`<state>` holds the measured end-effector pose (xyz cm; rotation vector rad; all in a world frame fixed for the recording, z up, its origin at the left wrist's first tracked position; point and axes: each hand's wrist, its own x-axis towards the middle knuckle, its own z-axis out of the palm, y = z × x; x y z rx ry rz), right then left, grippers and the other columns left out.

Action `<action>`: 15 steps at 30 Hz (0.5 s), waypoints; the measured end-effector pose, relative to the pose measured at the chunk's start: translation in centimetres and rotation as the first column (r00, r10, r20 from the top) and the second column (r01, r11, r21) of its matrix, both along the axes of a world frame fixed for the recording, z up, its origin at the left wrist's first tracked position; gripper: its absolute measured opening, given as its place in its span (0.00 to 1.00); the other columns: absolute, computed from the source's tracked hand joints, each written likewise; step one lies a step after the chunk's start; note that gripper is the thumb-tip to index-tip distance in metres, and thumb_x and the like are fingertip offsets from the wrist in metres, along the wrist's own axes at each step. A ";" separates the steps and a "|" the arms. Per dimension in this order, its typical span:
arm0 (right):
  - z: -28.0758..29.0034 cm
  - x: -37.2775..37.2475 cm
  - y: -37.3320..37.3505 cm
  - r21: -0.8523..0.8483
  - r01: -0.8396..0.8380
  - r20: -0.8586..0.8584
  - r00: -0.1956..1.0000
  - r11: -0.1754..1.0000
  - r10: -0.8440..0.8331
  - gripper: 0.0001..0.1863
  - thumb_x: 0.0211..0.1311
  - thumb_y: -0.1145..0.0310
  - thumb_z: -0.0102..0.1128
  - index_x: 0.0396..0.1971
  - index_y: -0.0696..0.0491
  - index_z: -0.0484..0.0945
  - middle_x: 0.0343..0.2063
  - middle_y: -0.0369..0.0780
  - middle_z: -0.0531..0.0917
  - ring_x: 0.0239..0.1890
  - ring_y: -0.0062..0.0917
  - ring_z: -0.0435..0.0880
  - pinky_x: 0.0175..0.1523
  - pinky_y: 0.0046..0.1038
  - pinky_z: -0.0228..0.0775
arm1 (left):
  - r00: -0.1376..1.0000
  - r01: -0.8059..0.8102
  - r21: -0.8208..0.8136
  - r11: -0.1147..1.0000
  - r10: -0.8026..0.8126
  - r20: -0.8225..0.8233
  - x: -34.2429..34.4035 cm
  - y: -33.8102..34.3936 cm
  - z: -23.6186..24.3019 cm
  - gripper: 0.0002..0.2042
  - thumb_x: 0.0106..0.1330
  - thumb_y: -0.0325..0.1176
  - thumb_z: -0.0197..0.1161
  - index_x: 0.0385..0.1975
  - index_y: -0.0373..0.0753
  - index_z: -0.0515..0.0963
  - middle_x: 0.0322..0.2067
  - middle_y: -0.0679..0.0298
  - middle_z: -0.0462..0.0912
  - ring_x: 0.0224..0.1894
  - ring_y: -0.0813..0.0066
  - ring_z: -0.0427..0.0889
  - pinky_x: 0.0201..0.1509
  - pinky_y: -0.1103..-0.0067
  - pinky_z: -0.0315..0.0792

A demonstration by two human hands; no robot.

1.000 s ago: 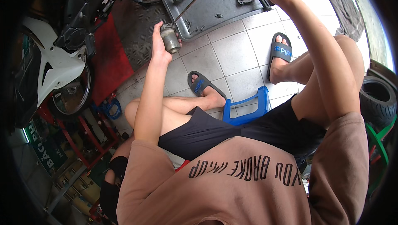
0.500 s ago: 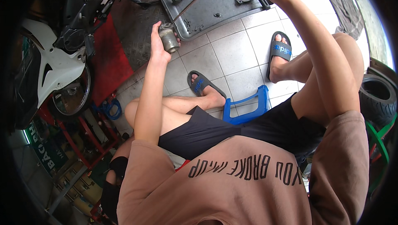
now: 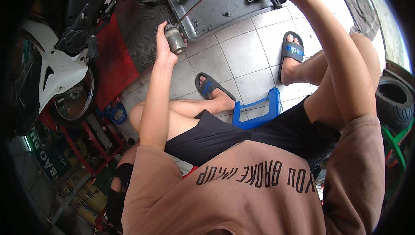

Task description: The person uses a screwdriver to pry open a starter motor, removes internal components, and places them in a metal tray.

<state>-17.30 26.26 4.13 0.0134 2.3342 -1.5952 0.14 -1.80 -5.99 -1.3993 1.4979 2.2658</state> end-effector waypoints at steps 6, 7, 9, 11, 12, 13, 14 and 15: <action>2.8 1.2 -1.1 -0.297 0.080 0.178 0.984 0.951 -0.027 0.16 0.65 0.56 0.49 0.36 0.54 0.78 0.18 0.35 0.74 0.17 0.15 0.70 0.19 0.19 0.59 | 1.000 0.006 0.009 1.000 -0.006 -0.003 0.1 -0.2 -0.2 0.23 0.58 0.58 0.54 0.27 0.41 0.75 0.20 0.63 0.75 0.20 0.68 0.76 0.25 0.72 0.73; 3.7 1.1 -0.8 -0.314 0.169 0.299 0.952 0.934 -0.071 0.16 0.65 0.56 0.49 0.34 0.54 0.78 0.18 0.35 0.74 0.16 0.15 0.69 0.18 0.19 0.58 | 1.000 0.011 0.006 1.000 -0.011 0.000 0.1 -0.1 -0.1 0.22 0.58 0.58 0.54 0.27 0.41 0.75 0.20 0.63 0.75 0.20 0.68 0.76 0.25 0.72 0.73; 2.9 0.6 1.0 -0.238 -0.175 0.217 0.949 0.955 0.228 0.14 0.63 0.59 0.51 0.33 0.55 0.78 0.16 0.33 0.73 0.16 0.15 0.70 0.19 0.18 0.62 | 1.000 0.013 -0.004 1.000 -0.013 0.003 -0.1 0.0 -0.3 0.22 0.58 0.58 0.54 0.26 0.41 0.75 0.20 0.64 0.75 0.20 0.68 0.76 0.25 0.72 0.73; 1.0 0.1 1.5 -0.210 -0.379 0.179 0.891 0.901 0.417 0.13 0.61 0.62 0.52 0.32 0.56 0.78 0.14 0.32 0.72 0.14 0.16 0.70 0.20 0.18 0.65 | 1.000 0.009 -0.017 1.000 -0.009 0.009 -0.1 -0.1 -0.7 0.22 0.58 0.58 0.54 0.26 0.41 0.75 0.20 0.64 0.75 0.20 0.68 0.76 0.24 0.72 0.73; -0.2 1.2 0.3 -0.132 -0.319 0.000 0.947 0.938 0.322 0.13 0.62 0.61 0.52 0.32 0.56 0.78 0.15 0.33 0.73 0.13 0.17 0.69 0.19 0.19 0.65 | 1.000 0.006 -0.025 1.000 -0.006 0.022 0.0 -0.2 -1.0 0.22 0.58 0.58 0.54 0.26 0.41 0.75 0.20 0.64 0.75 0.20 0.68 0.76 0.24 0.72 0.73; -0.2 1.0 0.2 -0.215 -0.256 0.066 0.959 0.942 0.276 0.14 0.62 0.60 0.53 0.33 0.57 0.78 0.16 0.34 0.74 0.12 0.17 0.70 0.18 0.20 0.65 | 0.999 0.004 -0.033 0.999 -0.003 0.034 0.2 -0.3 -1.3 0.22 0.58 0.57 0.54 0.26 0.41 0.75 0.19 0.64 0.75 0.19 0.68 0.76 0.23 0.72 0.73; -0.3 0.8 0.0 -0.294 -0.182 0.132 0.965 0.939 0.228 0.15 0.62 0.60 0.53 0.35 0.58 0.78 0.17 0.35 0.75 0.11 0.18 0.70 0.17 0.20 0.65 | 0.999 0.003 -0.032 0.999 -0.002 0.036 0.3 -0.5 -1.6 0.22 0.58 0.57 0.54 0.26 0.41 0.75 0.19 0.64 0.75 0.19 0.68 0.76 0.23 0.72 0.73; 0.0 0.8 -0.3 -0.365 -0.098 0.199 0.963 0.926 0.180 0.16 0.62 0.60 0.53 0.36 0.58 0.78 0.18 0.36 0.77 0.10 0.19 0.70 0.16 0.21 0.65 | 0.999 0.004 -0.026 1.000 -0.003 0.040 0.4 -0.6 -1.7 0.22 0.58 0.57 0.54 0.26 0.41 0.75 0.19 0.63 0.75 0.19 0.68 0.76 0.23 0.72 0.72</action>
